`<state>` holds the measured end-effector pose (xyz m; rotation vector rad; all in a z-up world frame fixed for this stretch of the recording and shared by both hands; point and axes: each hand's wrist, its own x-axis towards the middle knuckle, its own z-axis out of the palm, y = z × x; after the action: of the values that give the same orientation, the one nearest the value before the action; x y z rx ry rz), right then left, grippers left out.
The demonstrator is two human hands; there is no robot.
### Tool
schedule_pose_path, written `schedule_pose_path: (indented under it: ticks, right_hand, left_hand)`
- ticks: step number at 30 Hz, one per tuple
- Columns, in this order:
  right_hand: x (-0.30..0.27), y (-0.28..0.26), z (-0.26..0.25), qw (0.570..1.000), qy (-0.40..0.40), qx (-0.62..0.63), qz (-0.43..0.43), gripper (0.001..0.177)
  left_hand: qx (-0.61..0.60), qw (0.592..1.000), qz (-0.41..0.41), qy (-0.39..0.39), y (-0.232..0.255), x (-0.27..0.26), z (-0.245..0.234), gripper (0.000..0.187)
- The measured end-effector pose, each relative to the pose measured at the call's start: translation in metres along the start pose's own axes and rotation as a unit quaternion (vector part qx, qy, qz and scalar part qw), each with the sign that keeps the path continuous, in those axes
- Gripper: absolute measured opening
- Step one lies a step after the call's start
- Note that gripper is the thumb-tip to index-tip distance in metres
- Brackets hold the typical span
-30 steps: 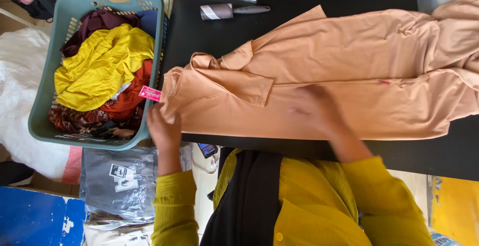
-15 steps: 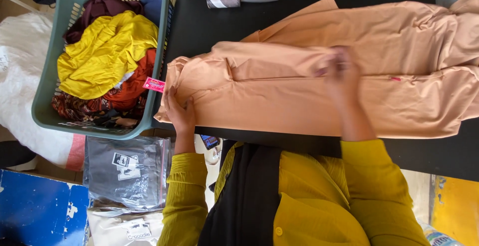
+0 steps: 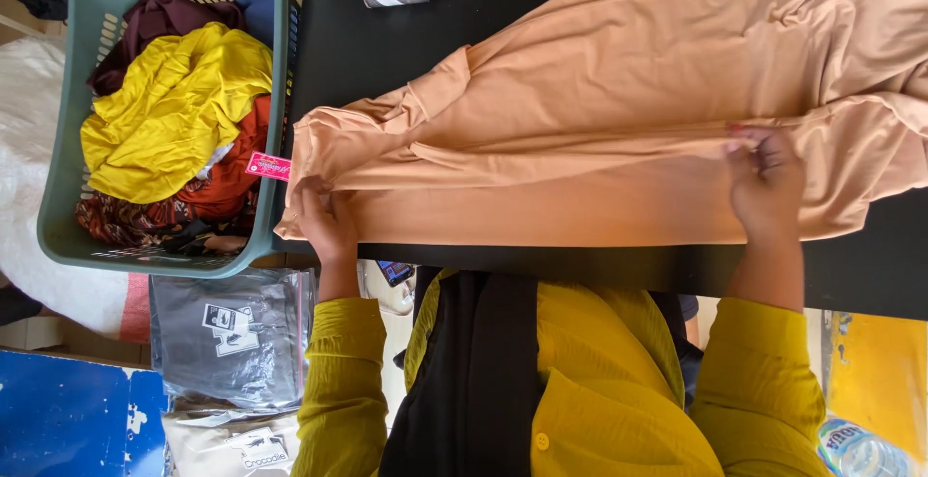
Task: Using a lint roller to clean a peach-colored garment and then folding it neatly on a table.
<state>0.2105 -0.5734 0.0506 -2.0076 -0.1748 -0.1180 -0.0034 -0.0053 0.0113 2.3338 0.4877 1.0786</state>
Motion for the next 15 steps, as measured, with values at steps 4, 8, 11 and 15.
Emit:
schedule_pose_path:
  ticks: [4, 8, 11, 15]
  right_hand:
    - [0.018, 0.005, -0.014, 0.993, 0.052, 0.096, 0.037, 0.004]
    - [0.02, 0.024, -0.007, 0.998, 0.012, -0.008, 0.068, 0.016]
    - [0.012, 0.041, 0.001, 0.99, 0.019, -0.09, 0.11, 0.024]
    - [0.008, 0.032, -0.01, 0.986, 0.066, 0.1, 0.119, 0.019]
  left_hand:
    - [-0.026, 0.996, -0.068, -0.049, 0.003, -0.005, -0.013, 0.018]
    - [0.124, 0.98, 0.094, -0.124, -0.028, -0.029, -0.017, 0.01]
    - [0.198, 0.962, 0.159, -0.097, -0.037, -0.043, -0.015, 0.018]
    - [0.237, 0.951, 0.171, -0.097, -0.017, -0.038, -0.02, 0.02]
